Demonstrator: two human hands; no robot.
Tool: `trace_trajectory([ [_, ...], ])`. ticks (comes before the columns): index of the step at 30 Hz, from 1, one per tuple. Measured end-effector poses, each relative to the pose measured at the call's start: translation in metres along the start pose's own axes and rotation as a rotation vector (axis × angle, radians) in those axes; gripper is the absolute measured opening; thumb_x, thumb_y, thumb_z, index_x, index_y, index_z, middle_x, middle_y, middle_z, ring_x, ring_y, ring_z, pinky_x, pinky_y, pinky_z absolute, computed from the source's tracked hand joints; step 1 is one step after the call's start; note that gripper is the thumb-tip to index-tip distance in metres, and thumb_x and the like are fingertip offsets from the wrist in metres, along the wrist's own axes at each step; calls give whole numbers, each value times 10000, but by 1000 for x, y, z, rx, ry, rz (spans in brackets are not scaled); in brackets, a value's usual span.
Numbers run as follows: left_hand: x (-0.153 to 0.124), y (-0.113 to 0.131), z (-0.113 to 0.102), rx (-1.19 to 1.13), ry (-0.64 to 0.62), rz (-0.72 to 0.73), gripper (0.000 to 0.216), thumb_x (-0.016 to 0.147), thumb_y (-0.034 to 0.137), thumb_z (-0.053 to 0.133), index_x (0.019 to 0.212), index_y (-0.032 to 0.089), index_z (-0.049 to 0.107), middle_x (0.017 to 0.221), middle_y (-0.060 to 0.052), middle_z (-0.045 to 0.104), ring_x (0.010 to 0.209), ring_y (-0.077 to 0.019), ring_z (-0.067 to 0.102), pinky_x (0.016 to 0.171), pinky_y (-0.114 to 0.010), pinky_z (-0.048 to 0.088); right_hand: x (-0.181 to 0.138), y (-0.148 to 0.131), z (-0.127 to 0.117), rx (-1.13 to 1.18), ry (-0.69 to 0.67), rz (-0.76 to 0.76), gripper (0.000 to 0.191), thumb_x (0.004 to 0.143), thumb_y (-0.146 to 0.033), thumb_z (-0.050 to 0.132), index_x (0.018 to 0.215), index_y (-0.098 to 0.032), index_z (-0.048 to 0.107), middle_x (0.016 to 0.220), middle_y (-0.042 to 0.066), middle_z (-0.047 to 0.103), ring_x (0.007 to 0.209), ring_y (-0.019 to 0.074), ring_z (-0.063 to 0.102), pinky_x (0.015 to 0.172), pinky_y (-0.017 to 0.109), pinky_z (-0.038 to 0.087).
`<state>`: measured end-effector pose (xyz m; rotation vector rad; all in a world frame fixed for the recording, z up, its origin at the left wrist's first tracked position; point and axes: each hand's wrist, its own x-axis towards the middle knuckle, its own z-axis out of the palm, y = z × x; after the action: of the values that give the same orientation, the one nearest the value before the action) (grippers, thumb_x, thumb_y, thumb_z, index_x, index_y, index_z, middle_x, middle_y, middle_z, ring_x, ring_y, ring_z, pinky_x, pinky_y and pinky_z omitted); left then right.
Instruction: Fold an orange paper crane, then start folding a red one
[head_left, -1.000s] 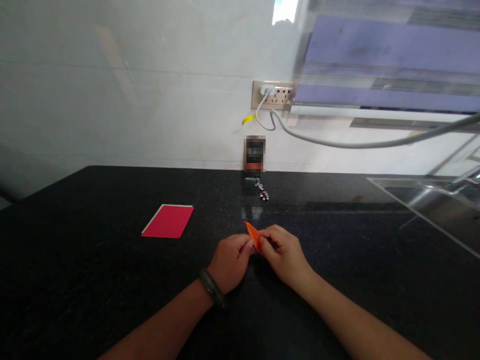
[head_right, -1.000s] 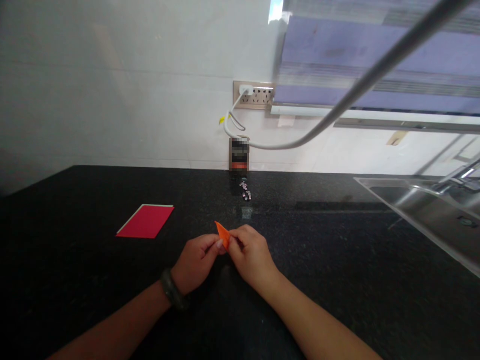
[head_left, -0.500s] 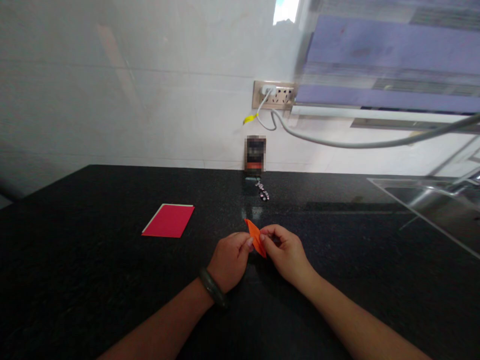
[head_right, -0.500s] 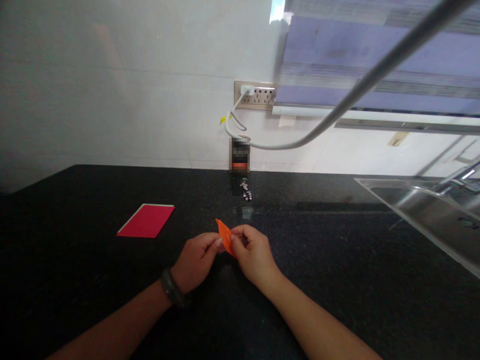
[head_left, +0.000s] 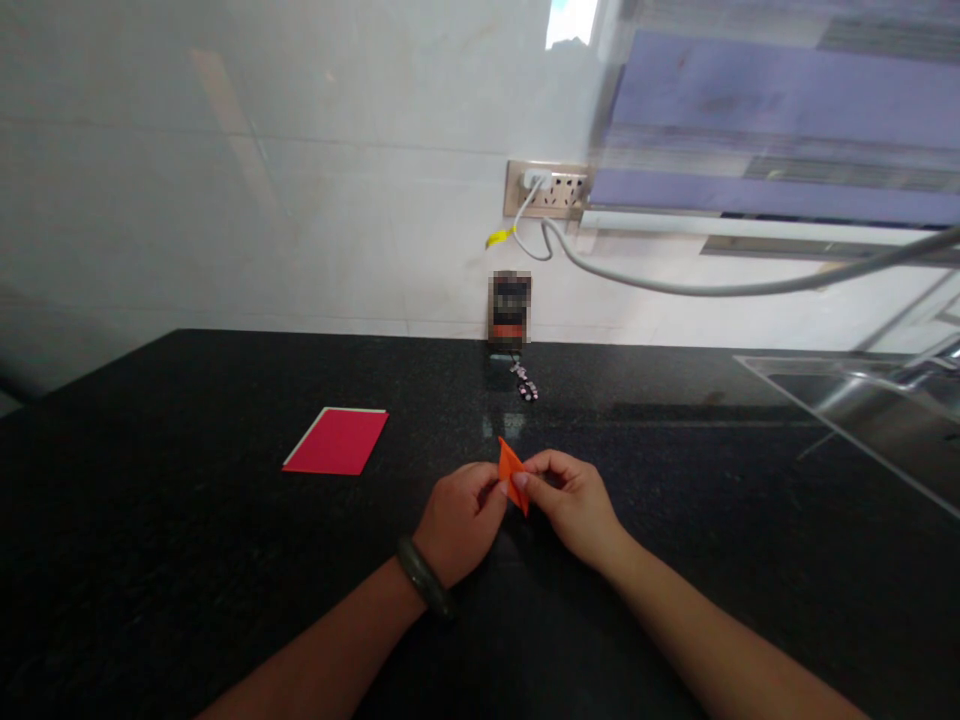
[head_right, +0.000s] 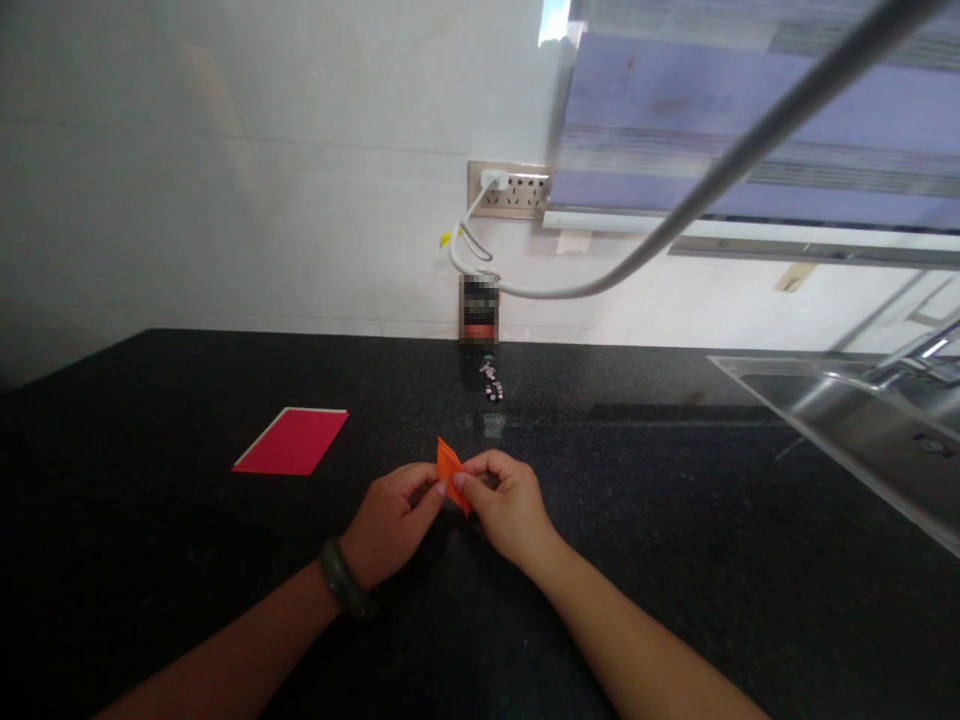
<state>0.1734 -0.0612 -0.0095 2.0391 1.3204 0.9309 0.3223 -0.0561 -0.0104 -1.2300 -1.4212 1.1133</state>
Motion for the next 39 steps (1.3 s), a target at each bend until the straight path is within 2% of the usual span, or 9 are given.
trace_trajectory([
  [6,3,-3,5,-453,14,-178,173,744,292,533,804,144,602,747,-36,650,673,-147,599,622,-252,460,0,2,0,105,8,12,178,659,-313,634,630,-157,554,518,-30,555,457,94,487,459,223,397],
  [10,5,-2,5,-694,-14,-241,131,708,268,570,740,140,576,700,-19,644,662,-140,602,642,-263,471,1,1,1,222,-89,91,229,641,-357,659,665,-153,558,549,-21,584,480,96,520,503,239,436],
  [13,6,-2,4,-777,-42,-272,139,714,280,562,720,141,555,668,-11,631,628,-132,593,626,-265,468,1,0,2,258,-130,124,247,646,-373,655,665,-149,553,557,-15,590,489,96,532,523,245,447],
  [16,6,-4,5,-704,2,-284,143,695,277,587,703,140,550,641,-3,608,598,-122,572,587,-246,453,1,3,2,195,-84,96,243,663,-367,636,630,-152,528,517,-23,557,455,89,501,484,231,423],
  [21,1,-5,4,-285,168,-176,172,702,315,598,660,150,622,616,-6,605,576,-124,547,548,-232,421,-2,8,1,-206,144,-142,193,724,-275,564,578,-169,495,497,-26,497,443,86,442,430,209,362],
  [24,-1,-1,2,-260,85,-86,196,763,306,538,762,171,680,725,-21,670,680,-141,593,641,-243,443,-5,6,1,-482,202,-415,163,735,-201,535,576,-173,516,538,-11,505,499,100,462,476,219,376],
  [28,-1,2,2,-368,11,-104,230,787,312,504,816,155,670,787,-33,686,722,-152,613,667,-246,460,-6,1,1,-655,181,-671,166,752,-161,514,588,-167,539,572,20,540,556,123,502,529,239,404],
  [34,1,0,5,-550,21,-153,233,756,345,541,804,129,612,738,-35,655,679,-150,599,624,-245,470,-7,0,2,-714,130,-796,188,787,-159,493,621,-162,581,634,45,576,603,131,523,563,247,433],
  [39,2,-2,4,-655,61,-167,199,729,330,573,768,135,582,700,-14,623,647,-135,576,610,-242,460,-10,-4,3,-581,10,-712,154,796,-148,478,811,-160,631,744,63,583,697,151,543,627,274,461],
])
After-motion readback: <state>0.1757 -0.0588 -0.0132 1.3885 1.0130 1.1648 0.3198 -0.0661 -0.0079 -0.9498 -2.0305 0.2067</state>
